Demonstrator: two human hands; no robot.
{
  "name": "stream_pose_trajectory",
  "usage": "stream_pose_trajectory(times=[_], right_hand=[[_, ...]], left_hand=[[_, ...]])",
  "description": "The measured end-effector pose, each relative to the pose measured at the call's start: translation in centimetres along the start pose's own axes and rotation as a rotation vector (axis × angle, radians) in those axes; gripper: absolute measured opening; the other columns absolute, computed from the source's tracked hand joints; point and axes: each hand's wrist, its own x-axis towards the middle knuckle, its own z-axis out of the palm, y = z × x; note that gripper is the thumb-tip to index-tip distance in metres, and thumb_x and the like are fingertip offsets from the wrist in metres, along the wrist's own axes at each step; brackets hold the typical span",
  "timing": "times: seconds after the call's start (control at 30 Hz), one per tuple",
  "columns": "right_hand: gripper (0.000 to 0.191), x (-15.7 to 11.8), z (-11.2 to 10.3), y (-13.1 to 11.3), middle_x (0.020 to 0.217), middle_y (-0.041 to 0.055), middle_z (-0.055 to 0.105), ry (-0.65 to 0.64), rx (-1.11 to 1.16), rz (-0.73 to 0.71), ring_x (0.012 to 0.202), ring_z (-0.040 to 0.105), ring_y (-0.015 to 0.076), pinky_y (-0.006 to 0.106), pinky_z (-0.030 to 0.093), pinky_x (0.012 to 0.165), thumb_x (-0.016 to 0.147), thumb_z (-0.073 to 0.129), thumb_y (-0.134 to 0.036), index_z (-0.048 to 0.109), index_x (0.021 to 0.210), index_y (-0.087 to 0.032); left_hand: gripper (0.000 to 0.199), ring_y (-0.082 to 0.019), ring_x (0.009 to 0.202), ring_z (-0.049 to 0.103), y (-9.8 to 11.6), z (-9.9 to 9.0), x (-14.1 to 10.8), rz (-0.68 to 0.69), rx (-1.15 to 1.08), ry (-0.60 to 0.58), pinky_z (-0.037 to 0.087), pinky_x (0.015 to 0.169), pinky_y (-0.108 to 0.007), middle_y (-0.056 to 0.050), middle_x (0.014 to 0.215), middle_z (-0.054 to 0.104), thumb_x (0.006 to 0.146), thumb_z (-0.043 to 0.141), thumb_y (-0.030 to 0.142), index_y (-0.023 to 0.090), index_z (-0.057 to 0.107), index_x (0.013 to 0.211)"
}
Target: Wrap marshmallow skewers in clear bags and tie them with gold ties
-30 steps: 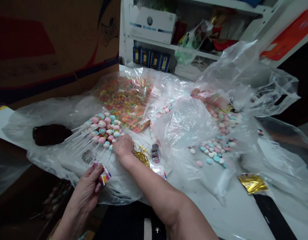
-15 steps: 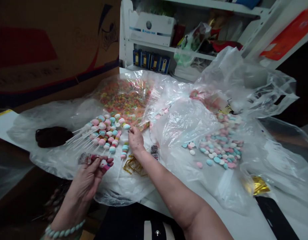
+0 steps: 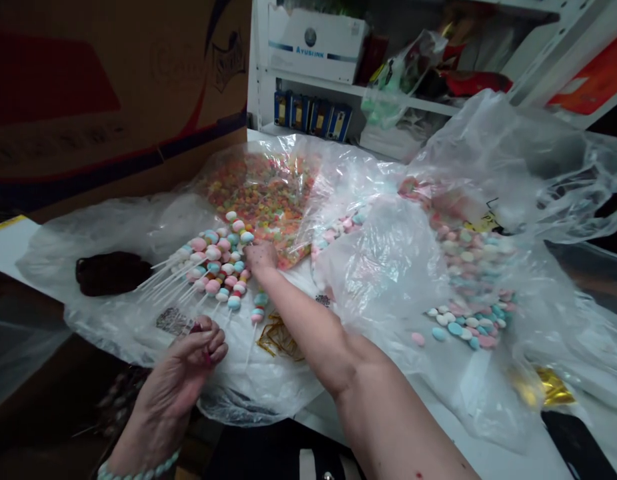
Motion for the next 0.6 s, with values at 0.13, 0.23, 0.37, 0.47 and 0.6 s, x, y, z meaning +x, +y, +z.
stream_pose_trajectory(times=[0.13,0.23,0.37,0.47,0.6], right_hand=[[0.009,-2.5,-1.7,-1.1,0.062,-0.0025,0.061,0.033,0.055,0.086,0.066,0.056,0.0144,0.023,0.043,0.062,0.065,0.057,-0.019,0.066,0.067,-0.017],[0.008,-7.6,-3.8,-1.3,0.058,-0.0041,0.056,-0.010,0.137,0.131,0.058,0.050,0.0122,0.023,0.041,0.055,0.064,0.061,-0.024,0.064,0.068,-0.018],[0.015,-15.5,-6.7,-0.3,0.056,-0.0046,0.055,-0.290,0.544,0.357,0.050,0.046,0.0097,0.022,0.036,0.049,0.054,0.068,-0.023,0.062,0.066,-0.017],[0.015,-19.0,-8.0,0.7,0.057,-0.0041,0.057,-0.327,0.610,0.438,0.049,0.046,0.0092,0.022,0.035,0.049,0.052,0.066,-0.022,0.061,0.065,-0.017],[0.017,-20.0,-8.6,1.8,0.060,-0.0040,0.058,-0.331,0.561,0.398,0.053,0.048,0.0109,0.024,0.039,0.054,0.054,0.064,-0.025,0.064,0.069,-0.017]], left_hand=[[0.038,-0.002,0.038,0.027,-0.9,-0.3,0.5,-0.065,0.055,0.000,0.022,0.035,-0.014,0.011,0.049,0.032,0.062,0.084,0.013,0.018,0.046,0.064],[0.017,-0.006,0.035,0.032,-1.2,-0.1,0.8,-0.152,0.046,-0.014,0.022,0.031,-0.015,0.010,0.047,0.035,0.080,0.075,0.028,0.017,0.063,0.085],[0.025,-0.017,0.065,0.068,-1.6,0.9,0.2,-0.178,0.095,-0.008,0.047,0.039,-0.020,-0.008,0.087,0.070,0.093,0.060,0.022,0.015,0.065,0.116],[0.024,-0.020,0.070,0.071,-2.7,1.6,-0.5,-0.247,0.155,-0.054,0.058,0.048,-0.026,-0.013,0.097,0.072,0.092,0.059,0.014,0.010,0.068,0.114],[0.015,-0.016,0.063,0.071,-4.6,2.0,-1.1,-0.223,0.180,-0.010,0.059,0.051,-0.021,-0.012,0.087,0.074,0.085,0.065,0.002,0.007,0.071,0.098]])
